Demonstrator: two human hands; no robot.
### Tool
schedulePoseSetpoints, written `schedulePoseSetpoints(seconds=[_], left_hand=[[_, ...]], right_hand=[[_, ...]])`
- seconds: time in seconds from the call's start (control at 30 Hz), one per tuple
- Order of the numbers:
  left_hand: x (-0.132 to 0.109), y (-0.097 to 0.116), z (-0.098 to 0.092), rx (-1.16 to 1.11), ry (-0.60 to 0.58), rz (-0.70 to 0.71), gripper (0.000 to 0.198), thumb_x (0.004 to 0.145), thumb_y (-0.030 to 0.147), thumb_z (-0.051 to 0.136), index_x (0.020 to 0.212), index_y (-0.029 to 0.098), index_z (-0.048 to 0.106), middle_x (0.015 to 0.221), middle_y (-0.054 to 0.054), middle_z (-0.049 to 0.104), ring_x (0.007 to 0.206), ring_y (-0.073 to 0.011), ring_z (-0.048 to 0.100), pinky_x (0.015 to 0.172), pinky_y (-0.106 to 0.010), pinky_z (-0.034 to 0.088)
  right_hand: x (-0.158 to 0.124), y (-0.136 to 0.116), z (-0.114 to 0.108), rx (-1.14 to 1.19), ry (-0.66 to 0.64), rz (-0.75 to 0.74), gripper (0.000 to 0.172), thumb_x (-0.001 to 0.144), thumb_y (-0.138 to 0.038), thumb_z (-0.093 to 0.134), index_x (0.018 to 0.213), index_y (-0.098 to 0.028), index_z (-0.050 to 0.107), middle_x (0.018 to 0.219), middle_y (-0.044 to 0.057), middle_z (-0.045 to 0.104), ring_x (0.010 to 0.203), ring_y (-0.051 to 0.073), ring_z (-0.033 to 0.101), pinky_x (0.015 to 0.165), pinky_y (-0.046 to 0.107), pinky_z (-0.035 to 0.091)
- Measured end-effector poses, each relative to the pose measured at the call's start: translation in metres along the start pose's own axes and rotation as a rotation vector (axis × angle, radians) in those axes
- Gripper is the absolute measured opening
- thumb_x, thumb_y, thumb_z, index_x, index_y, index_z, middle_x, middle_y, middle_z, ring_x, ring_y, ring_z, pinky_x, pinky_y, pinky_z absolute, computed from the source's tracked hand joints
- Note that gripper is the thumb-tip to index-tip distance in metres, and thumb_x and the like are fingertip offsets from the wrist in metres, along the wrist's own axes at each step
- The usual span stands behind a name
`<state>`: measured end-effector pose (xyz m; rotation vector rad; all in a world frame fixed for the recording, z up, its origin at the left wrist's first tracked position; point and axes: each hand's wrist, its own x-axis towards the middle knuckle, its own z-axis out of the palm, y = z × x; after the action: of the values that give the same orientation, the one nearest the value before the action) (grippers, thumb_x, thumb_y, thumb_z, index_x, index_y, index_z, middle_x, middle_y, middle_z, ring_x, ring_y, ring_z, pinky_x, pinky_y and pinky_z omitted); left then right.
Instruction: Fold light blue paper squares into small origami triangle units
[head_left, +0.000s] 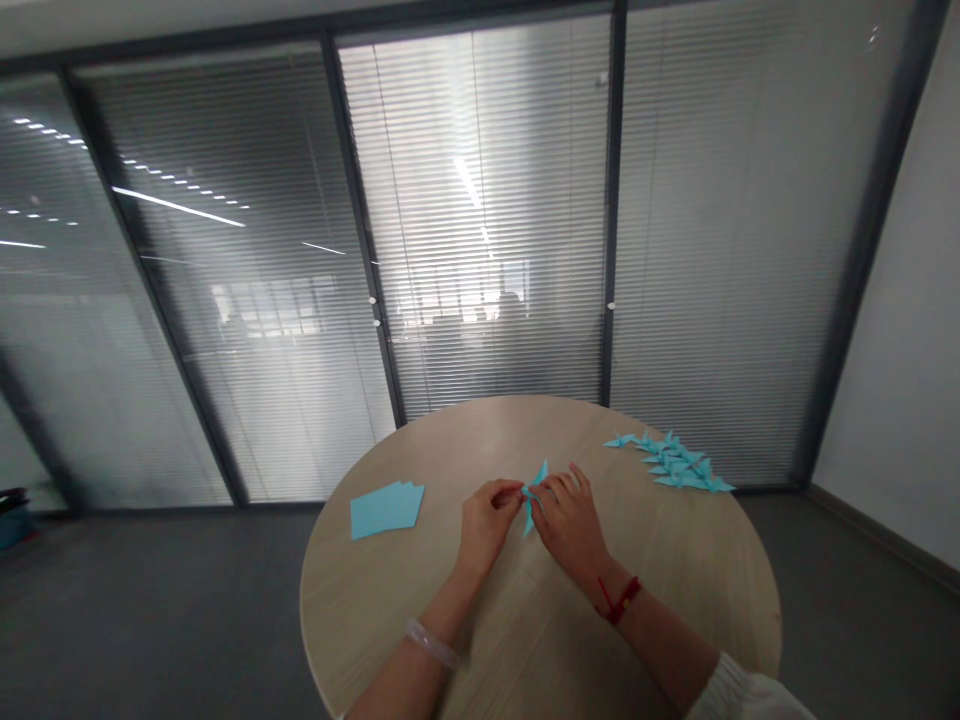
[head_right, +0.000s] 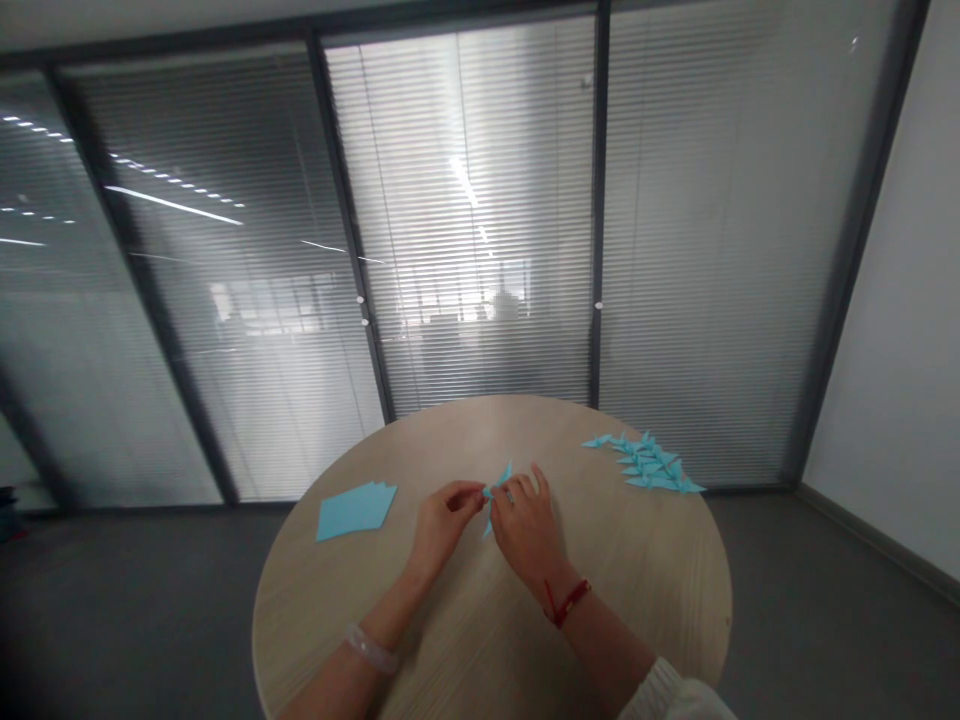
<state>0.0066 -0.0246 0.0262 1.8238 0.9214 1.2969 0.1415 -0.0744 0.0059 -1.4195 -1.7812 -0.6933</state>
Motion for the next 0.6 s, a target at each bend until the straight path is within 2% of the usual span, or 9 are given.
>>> schedulePoseSetpoints(seconds=[0.17,0.4,0.6], left_hand=[[0.001,0.001,-0.005,0.016,-0.076,0.134,0.022,0.067,0.028,0.070,0.087,0.021,0.071,0.086,-0.005,0.066,0.076,-0.0166,0.064,0.069,-0.028,0.054],[0.004,-0.002,-0.009,0.064,-0.070,0.195,0.018,0.072,0.038,0.066,0.077,0.021,0.072,0.080,-0.004,0.064,0.074,-0.0156,0.062,0.066,-0.027,0.054],[0.004,0.000,-0.011,0.118,-0.051,0.231,0.019,0.075,0.036,0.064,0.070,0.019,0.070,0.075,-0.003,0.064,0.070,-0.0142,0.060,0.063,-0.025,0.051]], right_hand=[[-0.001,0.006,0.004,0.105,0.024,0.019,0.018,0.092,-0.021,0.044,0.092,-0.021,0.062,0.086,0.004,0.062,0.091,0.020,0.053,0.103,0.048,0.023],[-0.003,0.009,0.007,0.293,0.035,0.017,0.022,0.096,-0.023,0.039,0.093,-0.022,0.061,0.087,0.003,0.062,0.089,0.018,0.054,0.102,0.045,0.026],[-0.004,0.012,0.012,0.312,0.034,0.013,0.024,0.096,-0.025,0.038,0.090,-0.021,0.061,0.085,0.003,0.062,0.087,0.018,0.054,0.101,0.044,0.028]])
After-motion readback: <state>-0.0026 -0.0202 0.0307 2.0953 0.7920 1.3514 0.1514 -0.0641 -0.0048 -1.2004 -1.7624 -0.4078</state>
